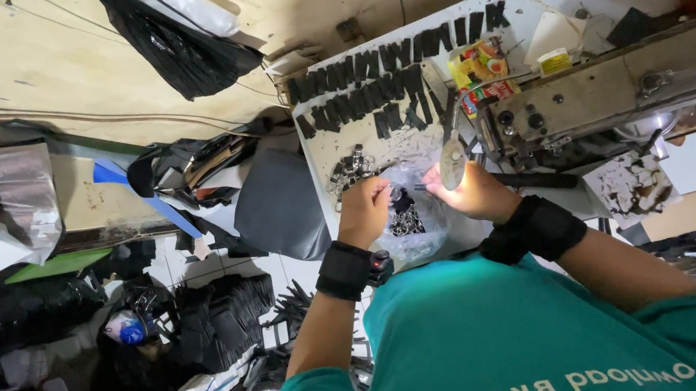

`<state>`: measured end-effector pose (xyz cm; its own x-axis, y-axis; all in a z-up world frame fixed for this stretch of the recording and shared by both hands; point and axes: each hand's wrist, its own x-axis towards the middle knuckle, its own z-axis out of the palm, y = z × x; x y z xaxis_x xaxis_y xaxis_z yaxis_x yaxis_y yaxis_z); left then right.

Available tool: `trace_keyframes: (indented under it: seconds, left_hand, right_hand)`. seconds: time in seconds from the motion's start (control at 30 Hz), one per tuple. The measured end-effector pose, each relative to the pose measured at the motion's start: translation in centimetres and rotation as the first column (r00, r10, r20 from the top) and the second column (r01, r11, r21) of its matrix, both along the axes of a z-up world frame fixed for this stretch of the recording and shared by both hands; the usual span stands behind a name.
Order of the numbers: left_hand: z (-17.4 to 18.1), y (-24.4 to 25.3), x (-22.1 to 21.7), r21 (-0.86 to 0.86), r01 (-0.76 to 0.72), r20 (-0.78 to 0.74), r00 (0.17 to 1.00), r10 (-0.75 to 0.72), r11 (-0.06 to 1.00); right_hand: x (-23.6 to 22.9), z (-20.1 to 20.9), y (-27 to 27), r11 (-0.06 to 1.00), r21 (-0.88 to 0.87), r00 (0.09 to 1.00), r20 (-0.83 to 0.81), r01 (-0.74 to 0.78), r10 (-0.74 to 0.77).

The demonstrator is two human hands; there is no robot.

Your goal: Sorting and bagging small metal hardware studs on a workshop table

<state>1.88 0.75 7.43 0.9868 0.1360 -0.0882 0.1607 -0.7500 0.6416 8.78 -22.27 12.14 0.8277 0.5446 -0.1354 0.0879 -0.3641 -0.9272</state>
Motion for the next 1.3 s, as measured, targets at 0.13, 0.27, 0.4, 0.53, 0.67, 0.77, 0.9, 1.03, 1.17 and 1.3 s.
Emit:
trace_keyframes:
  seconds: [0.13, 0.27, 0.4, 0.53, 0.67, 0.77, 0.9, 1.03, 1.17, 1.3]
  left_hand:
    - [1.7, -0.6, -0.3, -0.071, -0.043, -0.011, 0.999, 0.043, 0.997]
    - [2.7, -1.4, -0.5, -0.142, -0.114, -0.024, 0.993, 0.112, 0.983]
    - [2.3, -1.1, -0.2, -0.168, -0.154, 0.014, 0.987, 0.159, 0.974]
    - [3.0, -0.9, -1.1, -0.122, -0.159, 0.042, 0.985, 0.165, 0.980]
    - [6.3, -0.5, -1.1, -0.393, -0.181, -0.039, 0.983, 0.180, 0.902]
    - [6.0, 0.1, -0.7, -0.466, -0.210, -0.076, 0.977, 0.198, 0.859]
    - [5.0, 0.0, -0.5, -0.623, -0.242, -0.117, 0.969, 0.218, 0.744]
    - [6.1, 0.0, -0.4, -0.696, -0.257, -0.152, 0.965, 0.212, 0.670]
    - [6.8, -0.2, -0.5, -0.695, -0.345, -0.211, 0.937, 0.280, 0.631]
    - [8.0, -0.1, -0.5, -0.718, -0.383, -0.226, 0.918, 0.325, 0.582]
  right_hand:
    - [-0.1, -0.4, 1.2, 0.999, -0.006, 0.999, 0.011, -0.053, 0.054]
    - [0.2, -2.8, 2.8, 0.991, -0.068, 0.990, -0.091, -0.118, 0.112]
    - [-0.1, -1.6, 3.8, 0.994, -0.052, 0.993, -0.073, -0.095, 0.091]
    - [0.3, -0.9, 4.4, 0.988, -0.078, 0.991, 0.010, -0.130, 0.131]
    - [0.3, -0.9, 4.9, 0.994, -0.051, 0.993, 0.073, -0.094, 0.098]
    - [0.0, -1.7, 5.2, 0.998, 0.011, 0.997, 0.057, -0.054, 0.053]
    - [-0.5, 0.0, 5.9, 0.991, 0.135, 1.000, 0.016, 0.005, -0.007]
    - [-0.8, 0.8, 5.7, 0.962, 0.269, 0.999, 0.030, -0.050, 0.043]
    - [-0.7, 0.3, 5.9, 0.966, 0.240, 0.984, 0.166, -0.097, 0.057]
    - [-0.7, -0.2, 5.5, 0.976, 0.205, 0.984, 0.170, -0.080, 0.045]
